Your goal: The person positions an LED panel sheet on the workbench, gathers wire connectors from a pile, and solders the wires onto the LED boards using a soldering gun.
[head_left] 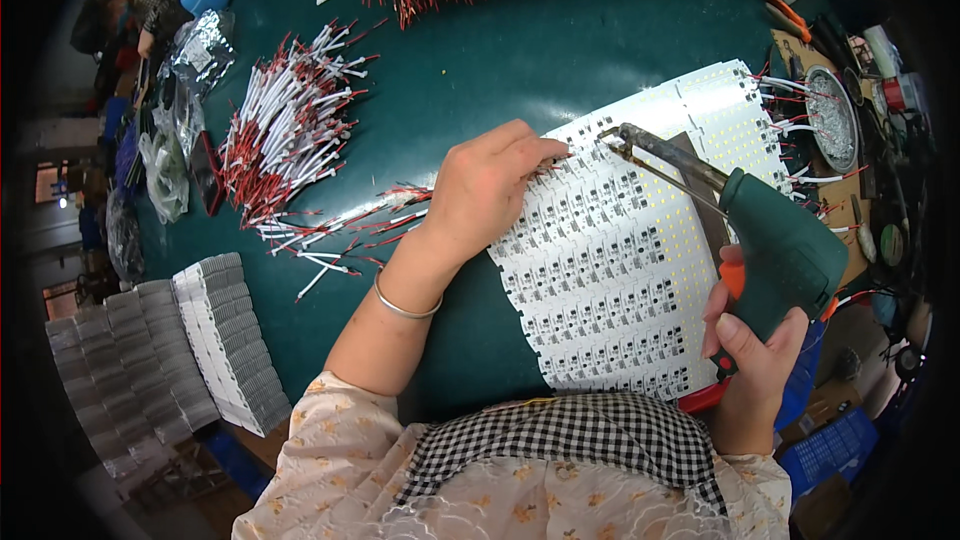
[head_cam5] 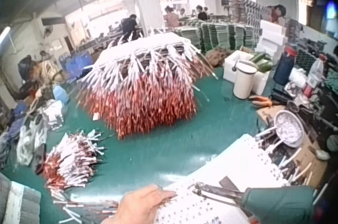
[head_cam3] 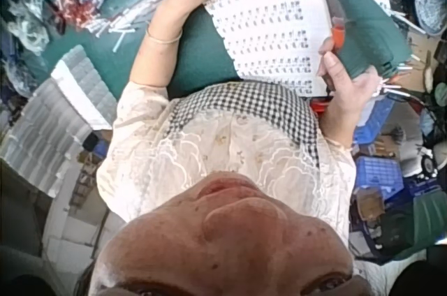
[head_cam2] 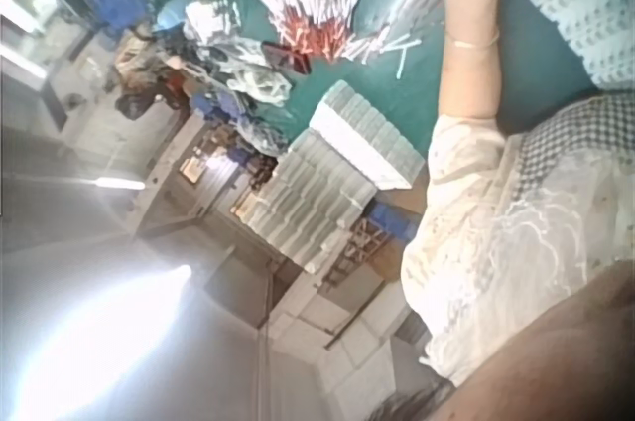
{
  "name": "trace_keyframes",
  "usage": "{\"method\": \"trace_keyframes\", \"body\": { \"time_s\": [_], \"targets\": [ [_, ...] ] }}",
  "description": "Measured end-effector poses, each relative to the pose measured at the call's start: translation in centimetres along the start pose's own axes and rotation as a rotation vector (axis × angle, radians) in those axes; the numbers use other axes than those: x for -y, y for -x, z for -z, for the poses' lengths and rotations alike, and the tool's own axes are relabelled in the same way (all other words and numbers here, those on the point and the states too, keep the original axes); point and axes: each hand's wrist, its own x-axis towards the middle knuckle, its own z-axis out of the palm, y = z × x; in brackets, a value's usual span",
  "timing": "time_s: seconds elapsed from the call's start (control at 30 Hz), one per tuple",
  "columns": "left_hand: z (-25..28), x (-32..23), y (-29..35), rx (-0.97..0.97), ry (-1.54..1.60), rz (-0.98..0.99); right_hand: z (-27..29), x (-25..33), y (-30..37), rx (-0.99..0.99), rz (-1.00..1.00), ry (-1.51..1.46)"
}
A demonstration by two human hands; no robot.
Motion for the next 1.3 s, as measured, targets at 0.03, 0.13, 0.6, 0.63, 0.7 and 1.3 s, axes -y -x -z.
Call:
{"method": "trace_keyframes", "body": {
  "time_s": [0.03, 0.13, 0.6, 0.63, 0.7, 1.3],
  "targets": [
    [0.0, 0.2, 0.0, 0.026, 0.073, -0.012, -0.2, 0.0, 0.2, -0.007, -0.027, 0.004],
    [0.3, 0.4, -0.1, 0.076, 0.079, -0.060, -0.4, -0.2, 0.5, -0.004, -0.063, 0.012],
    [0.0, 0.9, 0.2, 0.023, 0.076, -0.120, -1.6, -1.2, 0.9, 0.059, -0.112, 0.068],
    [0.0, 0.9, 0.2, 0.017, 0.057, -0.127, -1.6, -1.4, 0.9, 0.060, -0.086, 0.115],
    [0.0, 0.8, 0.1, 0.008, 0.050, -0.138, -1.8, -1.5, 1.0, 0.059, -0.061, 0.163],
    [0.0, 0.4, 0.2, 0.016, -0.023, -0.176, -1.6, -0.3, 1.3, -0.123, 0.108, 0.099]
  ]
}}
